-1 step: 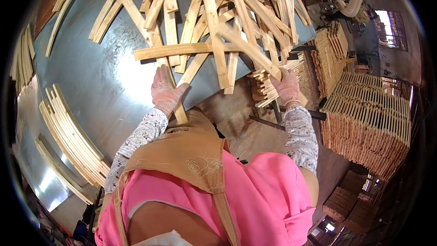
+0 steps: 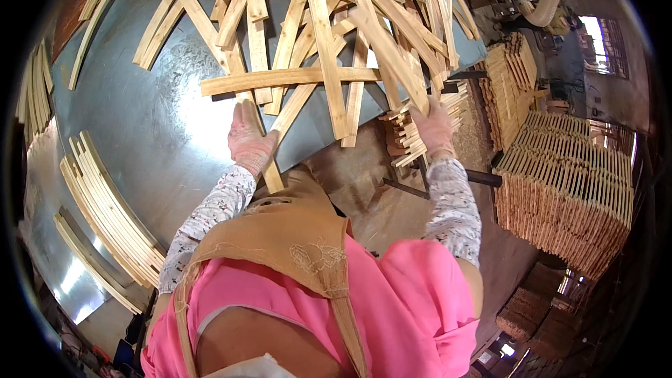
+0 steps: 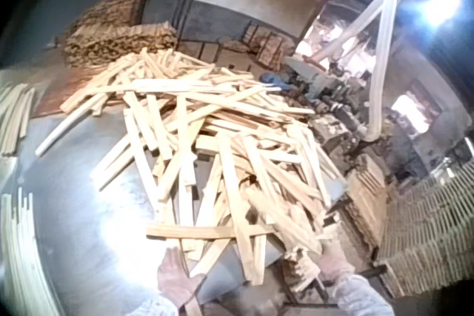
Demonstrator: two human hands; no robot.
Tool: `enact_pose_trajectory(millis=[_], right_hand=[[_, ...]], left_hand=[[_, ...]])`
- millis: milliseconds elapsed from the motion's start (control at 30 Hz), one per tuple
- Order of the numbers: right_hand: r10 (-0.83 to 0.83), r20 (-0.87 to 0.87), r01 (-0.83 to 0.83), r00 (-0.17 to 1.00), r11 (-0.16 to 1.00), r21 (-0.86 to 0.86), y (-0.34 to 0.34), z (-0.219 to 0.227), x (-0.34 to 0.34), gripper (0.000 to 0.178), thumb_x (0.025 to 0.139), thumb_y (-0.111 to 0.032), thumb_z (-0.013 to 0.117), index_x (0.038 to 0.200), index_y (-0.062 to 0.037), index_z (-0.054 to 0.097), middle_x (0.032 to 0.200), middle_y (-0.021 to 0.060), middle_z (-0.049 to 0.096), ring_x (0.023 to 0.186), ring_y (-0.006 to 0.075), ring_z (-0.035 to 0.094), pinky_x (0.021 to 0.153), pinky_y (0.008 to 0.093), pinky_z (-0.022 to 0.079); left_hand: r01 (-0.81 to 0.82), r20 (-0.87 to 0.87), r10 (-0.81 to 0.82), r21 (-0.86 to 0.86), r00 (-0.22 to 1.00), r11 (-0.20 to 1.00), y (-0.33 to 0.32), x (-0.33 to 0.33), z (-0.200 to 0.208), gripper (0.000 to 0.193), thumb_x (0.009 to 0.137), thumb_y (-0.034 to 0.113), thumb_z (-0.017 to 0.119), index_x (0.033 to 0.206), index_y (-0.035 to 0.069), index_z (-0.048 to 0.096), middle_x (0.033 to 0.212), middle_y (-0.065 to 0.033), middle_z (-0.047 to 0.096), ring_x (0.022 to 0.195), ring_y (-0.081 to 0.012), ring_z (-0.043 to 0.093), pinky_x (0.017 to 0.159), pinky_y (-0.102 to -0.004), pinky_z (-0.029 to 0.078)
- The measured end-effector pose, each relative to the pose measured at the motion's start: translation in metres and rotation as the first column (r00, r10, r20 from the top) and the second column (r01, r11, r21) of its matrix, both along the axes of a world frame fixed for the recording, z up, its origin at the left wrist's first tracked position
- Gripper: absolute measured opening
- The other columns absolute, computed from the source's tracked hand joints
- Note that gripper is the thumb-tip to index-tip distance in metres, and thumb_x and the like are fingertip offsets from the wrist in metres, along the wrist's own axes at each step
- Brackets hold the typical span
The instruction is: The person sorts thin wooden strips on a metal table, picking them up from a pile and arranging them into neat stacks. The worker repeatedly handles the strips, aligning them and moving them between piles.
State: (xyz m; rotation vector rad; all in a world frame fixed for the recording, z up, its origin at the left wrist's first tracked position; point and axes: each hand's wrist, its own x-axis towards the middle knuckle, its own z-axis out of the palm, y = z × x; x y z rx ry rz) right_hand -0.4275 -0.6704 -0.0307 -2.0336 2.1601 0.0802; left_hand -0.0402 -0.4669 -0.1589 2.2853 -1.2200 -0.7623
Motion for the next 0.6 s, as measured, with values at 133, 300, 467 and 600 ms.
enact_pose_trajectory(millis=[133, 300, 467, 600], right_hand=[[0.213, 0.23, -0.171, 0.95, 0.967, -0.19, -0.083, -0.065, 0.066, 0.076, 0.089, -0.043, 0.079, 0.151, -0.0042, 0.059, 0.14, 0.0271, 0.066, 0.13, 0.0439, 0.063, 0.111, 0.049, 0.05], [0.225, 0.322, -0.152, 0.92, 0.96, -0.237, -0.141, -0.112, 0.127, 0.077, 0.082, -0.045, 0.084, 0.144, -0.0034, 0.063, 0.134, 0.0295, 0.07, 0.128, 0.0447, 0.066, 0.109, 0.0501, 0.052], [0.149, 0.273, -0.169, 0.95, 0.984, 0.052, -0.093, -0.061, 0.171, 0.068, 0.088, -0.041, 0.081, 0.143, -0.0036, 0.065, 0.125, 0.0242, 0.076, 0.118, 0.0388, 0.072, 0.103, 0.0467, 0.055], [0.26, 0.198, -0.289, 0.945, 0.948, 0.136, -0.047, -0.084, 0.224, 0.094, 0.086, -0.04, 0.082, 0.166, -0.0155, 0.04, 0.159, 0.0198, 0.057, 0.141, 0.04, 0.059, 0.117, 0.0489, 0.048]], left_hand=[[-0.182, -0.218, 0.135, -0.211, 0.967, 0.96, -0.002, 0.004, -0.012, 0.095, 0.085, 0.015, 0.069, 0.168, 0.002, 0.025, 0.166, -0.0326, 0.036, 0.149, -0.0492, 0.043, 0.126, -0.0456, 0.038], [-0.258, -0.22, 0.244, -0.037, 0.944, 0.966, 0.073, 0.079, -0.052, 0.087, 0.086, 0.02, 0.076, 0.161, -0.001, 0.037, 0.145, -0.0302, 0.063, 0.129, -0.0429, 0.066, 0.114, -0.0441, 0.05], [-0.576, -0.255, 0.613, 0.21, 0.748, 0.79, 0.168, 0.107, -0.004, 0.08, 0.085, 0.021, 0.081, 0.154, -0.004, 0.047, 0.13, -0.0254, 0.071, 0.119, -0.0351, 0.07, 0.106, -0.0404, 0.054], [-0.736, -0.728, 0.583, 0.16, 0.362, 0.658, 0.22, 0.132, -0.008, 0.076, 0.09, 0.021, 0.078, 0.153, -0.006, 0.047, 0.125, -0.0192, 0.073, 0.115, -0.0329, 0.071, 0.103, -0.0392, 0.056]])
